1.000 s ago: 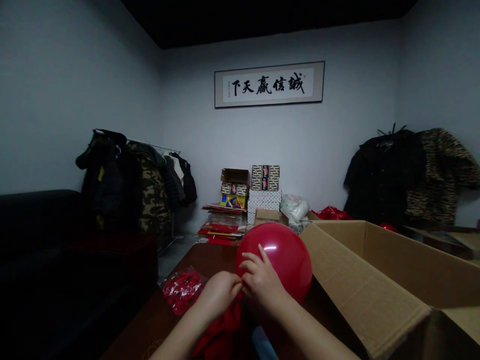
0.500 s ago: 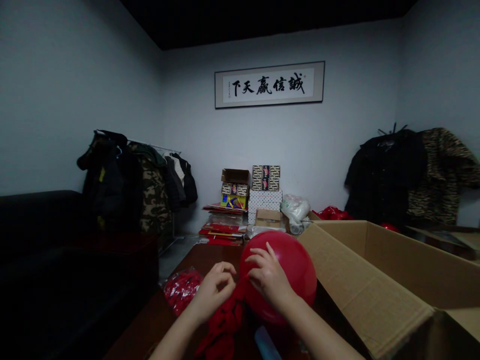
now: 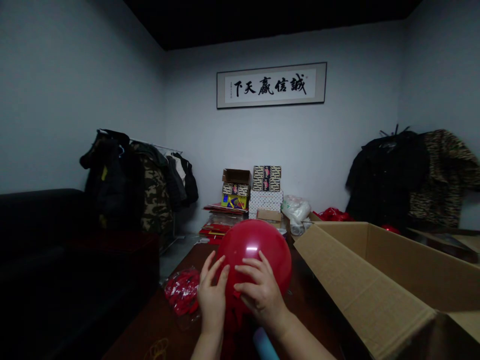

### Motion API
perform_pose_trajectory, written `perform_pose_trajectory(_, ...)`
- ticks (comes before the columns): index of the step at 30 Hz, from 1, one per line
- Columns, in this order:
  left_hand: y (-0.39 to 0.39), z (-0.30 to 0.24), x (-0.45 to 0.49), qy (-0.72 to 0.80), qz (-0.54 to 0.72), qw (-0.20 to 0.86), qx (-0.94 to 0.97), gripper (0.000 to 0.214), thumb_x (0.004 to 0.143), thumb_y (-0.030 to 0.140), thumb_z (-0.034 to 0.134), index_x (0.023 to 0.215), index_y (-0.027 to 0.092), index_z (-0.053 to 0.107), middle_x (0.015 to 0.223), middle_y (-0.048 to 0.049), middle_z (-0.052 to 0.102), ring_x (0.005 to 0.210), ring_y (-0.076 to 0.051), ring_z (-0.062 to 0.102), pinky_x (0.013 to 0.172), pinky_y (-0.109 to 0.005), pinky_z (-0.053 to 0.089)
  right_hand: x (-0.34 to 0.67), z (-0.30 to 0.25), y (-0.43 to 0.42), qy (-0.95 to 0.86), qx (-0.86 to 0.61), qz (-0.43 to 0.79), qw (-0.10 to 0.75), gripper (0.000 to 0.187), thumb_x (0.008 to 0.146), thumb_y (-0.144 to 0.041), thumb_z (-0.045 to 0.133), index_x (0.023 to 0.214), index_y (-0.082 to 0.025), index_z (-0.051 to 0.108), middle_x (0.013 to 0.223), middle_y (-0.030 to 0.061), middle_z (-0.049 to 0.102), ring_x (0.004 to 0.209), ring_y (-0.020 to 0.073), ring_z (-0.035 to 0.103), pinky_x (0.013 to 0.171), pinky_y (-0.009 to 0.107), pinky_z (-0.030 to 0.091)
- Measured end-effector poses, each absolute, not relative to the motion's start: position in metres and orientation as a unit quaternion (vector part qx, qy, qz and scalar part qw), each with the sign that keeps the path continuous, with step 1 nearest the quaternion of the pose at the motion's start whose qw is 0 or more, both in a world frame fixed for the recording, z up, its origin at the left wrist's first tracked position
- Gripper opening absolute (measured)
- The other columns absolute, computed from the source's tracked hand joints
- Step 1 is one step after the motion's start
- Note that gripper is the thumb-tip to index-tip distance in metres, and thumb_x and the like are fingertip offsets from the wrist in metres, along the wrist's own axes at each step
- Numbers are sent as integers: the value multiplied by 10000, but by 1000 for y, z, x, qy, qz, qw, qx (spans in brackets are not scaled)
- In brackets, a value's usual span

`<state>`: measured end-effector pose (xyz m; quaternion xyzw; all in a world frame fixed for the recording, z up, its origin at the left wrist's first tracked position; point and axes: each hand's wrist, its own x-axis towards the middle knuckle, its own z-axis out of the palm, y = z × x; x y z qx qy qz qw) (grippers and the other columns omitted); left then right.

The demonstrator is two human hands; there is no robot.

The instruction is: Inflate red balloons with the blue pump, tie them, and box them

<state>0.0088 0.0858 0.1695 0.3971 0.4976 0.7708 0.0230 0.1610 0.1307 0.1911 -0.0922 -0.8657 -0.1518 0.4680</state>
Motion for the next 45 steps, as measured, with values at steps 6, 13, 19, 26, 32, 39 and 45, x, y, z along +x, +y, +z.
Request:
perform_pose_trajectory(6,77,162,3,443,814,138,350,355,759,497,562,820,169,684,1114,-106,630,1025,-256,577,931,-408,413,161,192,131,-866,-125,-34,483,155,785,-234,564,893,-321,635,1068,1,613,1148,199,458,1054,560,274)
perform_pose_trajectory(13,67,172,-4,357,814,217,405,292,823,419,489,716,174,607,1053,-87,647,1036,-230,559,938,-366,396,162,190,136,-877,-128,8,462,166,758,-232,587,872,-337,648,1011,-11,628,1116,208,480,1057,579,233)
perform_pose_trajectory(19,50,194,-12,432,641,152,616,451,847,369,362,477,208,564,1023,-96,677,1193,-269,447,1037,-418,296,158,193,137,-873,-158,67,457,143,745,-215,600,812,-328,657,1002,-15,626,1150,217,456,1059,570,230)
perform_pose_trajectory(26,57,194,-7,488,633,159,580,572,877,389,200,521,220,614,882,-95,721,1190,-255,477,1050,-448,288,155,191,132,-890,-154,12,429,150,752,-214,578,832,-322,645,1010,-14,627,1163,230,443,1039,608,228)
perform_pose_trajectory(32,51,201,-10,544,517,129,648,594,872,427,214,431,236,563,1025,-71,706,1299,-263,360,1082,-535,165,161,192,130,-891,-175,-59,414,121,774,-244,569,842,-324,627,1031,-26,625,1174,220,436,1042,616,203)
perform_pose_trajectory(39,58,186,0,586,508,58,628,323,660,498,640,451,255,599,1207,-97,619,1306,-362,324,1011,-683,-31,155,191,123,-872,-170,-173,426,58,803,-298,566,822,-285,619,985,-17,642,1148,208,461,1071,585,107)
perform_pose_trajectory(45,57,182,9,552,569,59,607,247,483,438,781,529,245,632,1266,-131,570,1310,-401,288,1003,-688,-23,153,189,130,-874,-217,-91,425,102,786,-231,582,814,-307,644,982,-18,652,1140,221,462,1044,597,158)
